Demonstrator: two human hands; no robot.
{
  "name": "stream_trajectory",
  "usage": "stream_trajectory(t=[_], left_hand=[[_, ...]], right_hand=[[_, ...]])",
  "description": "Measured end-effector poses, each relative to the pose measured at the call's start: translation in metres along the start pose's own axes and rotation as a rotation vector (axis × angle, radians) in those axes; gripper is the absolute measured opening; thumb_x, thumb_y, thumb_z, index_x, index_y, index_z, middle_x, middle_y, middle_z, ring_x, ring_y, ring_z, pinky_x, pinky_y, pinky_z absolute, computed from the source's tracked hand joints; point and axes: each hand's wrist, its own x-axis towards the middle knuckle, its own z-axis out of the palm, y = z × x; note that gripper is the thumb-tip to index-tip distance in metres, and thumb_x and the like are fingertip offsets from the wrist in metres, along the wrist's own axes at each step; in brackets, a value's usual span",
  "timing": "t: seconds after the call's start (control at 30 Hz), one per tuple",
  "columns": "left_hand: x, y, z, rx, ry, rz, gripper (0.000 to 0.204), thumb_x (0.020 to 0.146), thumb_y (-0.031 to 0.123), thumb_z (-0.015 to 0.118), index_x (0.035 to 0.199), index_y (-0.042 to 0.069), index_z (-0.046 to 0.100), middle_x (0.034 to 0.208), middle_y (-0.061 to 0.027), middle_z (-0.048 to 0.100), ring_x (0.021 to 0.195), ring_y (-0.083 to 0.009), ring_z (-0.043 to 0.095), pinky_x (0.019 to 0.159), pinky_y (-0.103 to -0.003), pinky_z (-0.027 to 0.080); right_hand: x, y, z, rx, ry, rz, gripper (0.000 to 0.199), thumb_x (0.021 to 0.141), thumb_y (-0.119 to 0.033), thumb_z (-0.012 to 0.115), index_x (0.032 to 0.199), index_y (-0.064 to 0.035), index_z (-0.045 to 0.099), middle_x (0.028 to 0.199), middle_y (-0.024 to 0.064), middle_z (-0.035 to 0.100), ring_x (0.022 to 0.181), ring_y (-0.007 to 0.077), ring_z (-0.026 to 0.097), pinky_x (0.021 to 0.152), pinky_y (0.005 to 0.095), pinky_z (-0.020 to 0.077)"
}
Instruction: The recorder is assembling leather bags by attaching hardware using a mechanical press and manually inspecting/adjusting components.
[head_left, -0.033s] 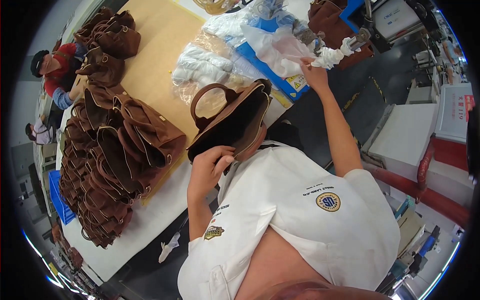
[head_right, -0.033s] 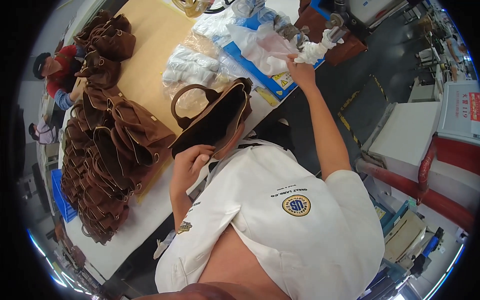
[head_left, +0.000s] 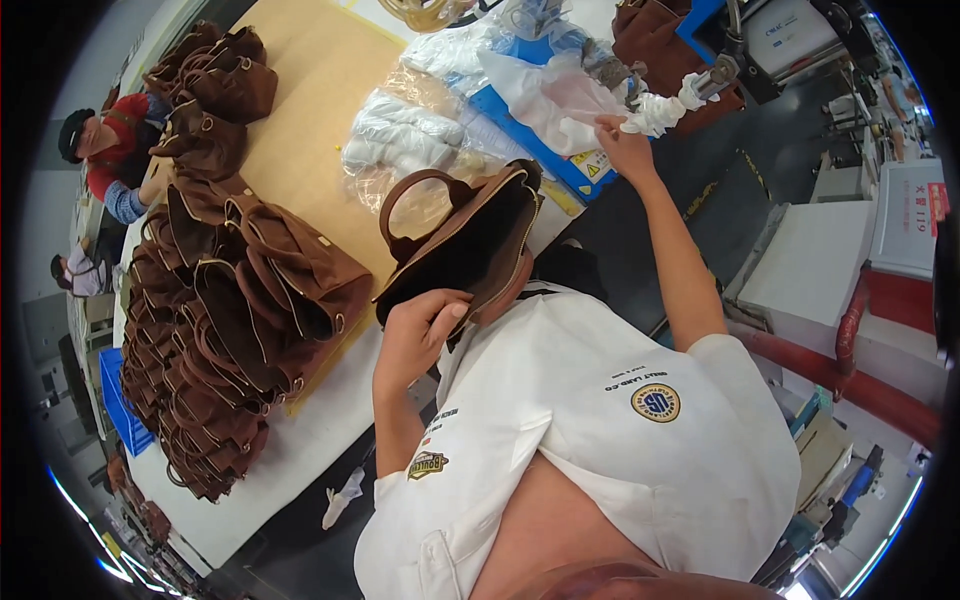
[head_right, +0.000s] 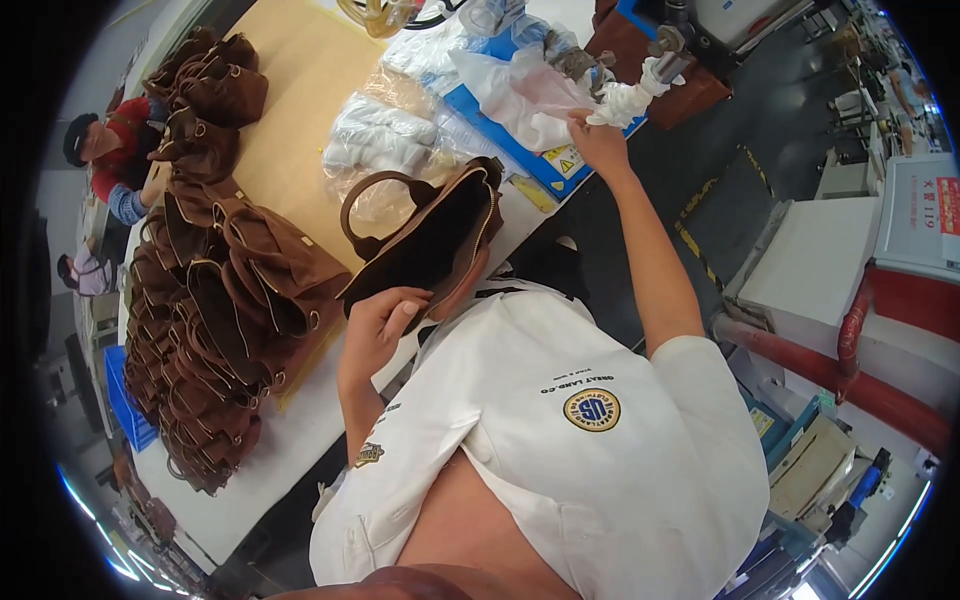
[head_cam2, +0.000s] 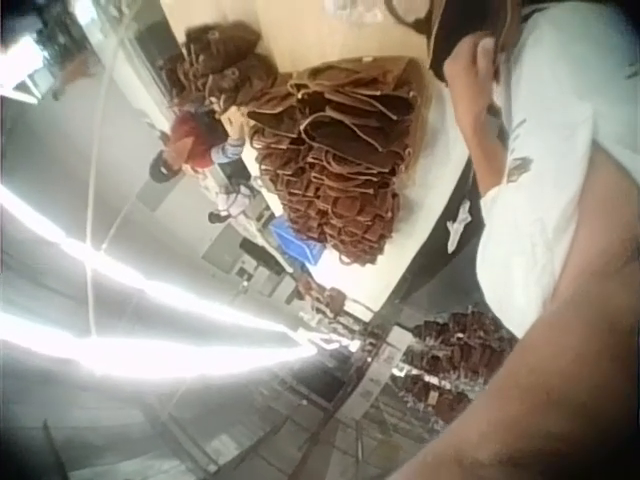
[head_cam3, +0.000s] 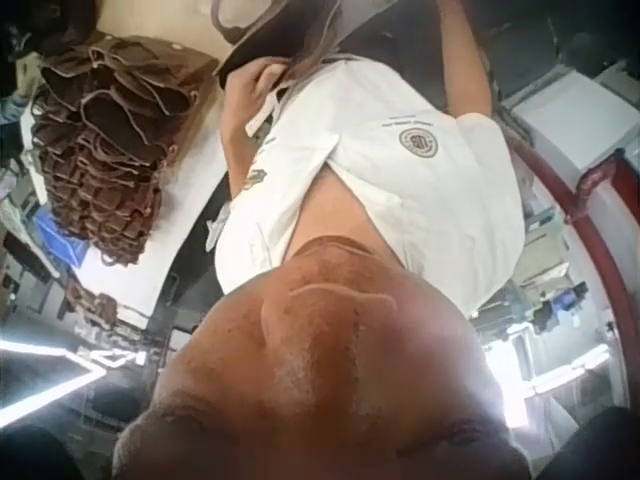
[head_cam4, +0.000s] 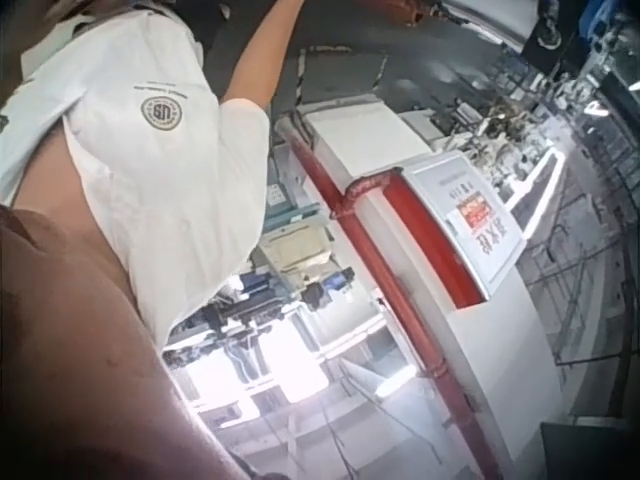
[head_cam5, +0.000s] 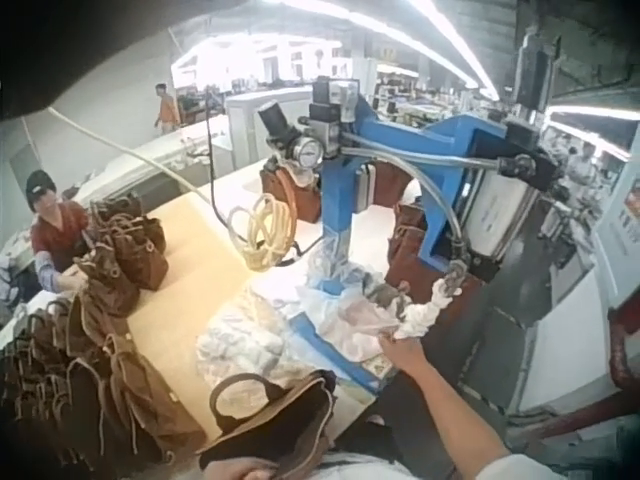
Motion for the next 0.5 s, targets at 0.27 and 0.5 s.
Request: stream_trajectory(t=[0.27, 0.5], left_hand=[[0.039, -0.003, -0.011, 0.207, -0.13, 0.072, 0.025, 0.088, 0.023, 0.059, 0.101, 0.003, 0.064, 0.092, -0.0181, 0.065, 0.084, -0.0343, 0.062, 0.072, -0.037, 0.049], [0.051, -0.019, 0.005, 0.225, -0.172, -0.001, 0.029, 0.09, 0.025, 0.056, 0.106, 0.002, 0.062, 0.093, -0.0232, 0.063, 0.087, -0.0384, 0.06, 0.076, -0.041, 0.047]], right_hand=[[-0.044, -0.011, -0.002, -0.111, -0.053, -0.274, 0.015, 0.073, -0.014, 0.061, 0.087, -0.0114, 0.065, 0.084, 0.006, 0.055, 0.094, 0.0255, 0.048, 0.082, 0.0364, 0.0418], [-0.011, -0.015, -0.001, 0.0, 0.0, 0.089, 0.015, 0.082, -0.023, 0.061, 0.085, -0.0092, 0.066, 0.09, 0.0077, 0.059, 0.085, 0.028, 0.057, 0.076, 0.037, 0.0459]])
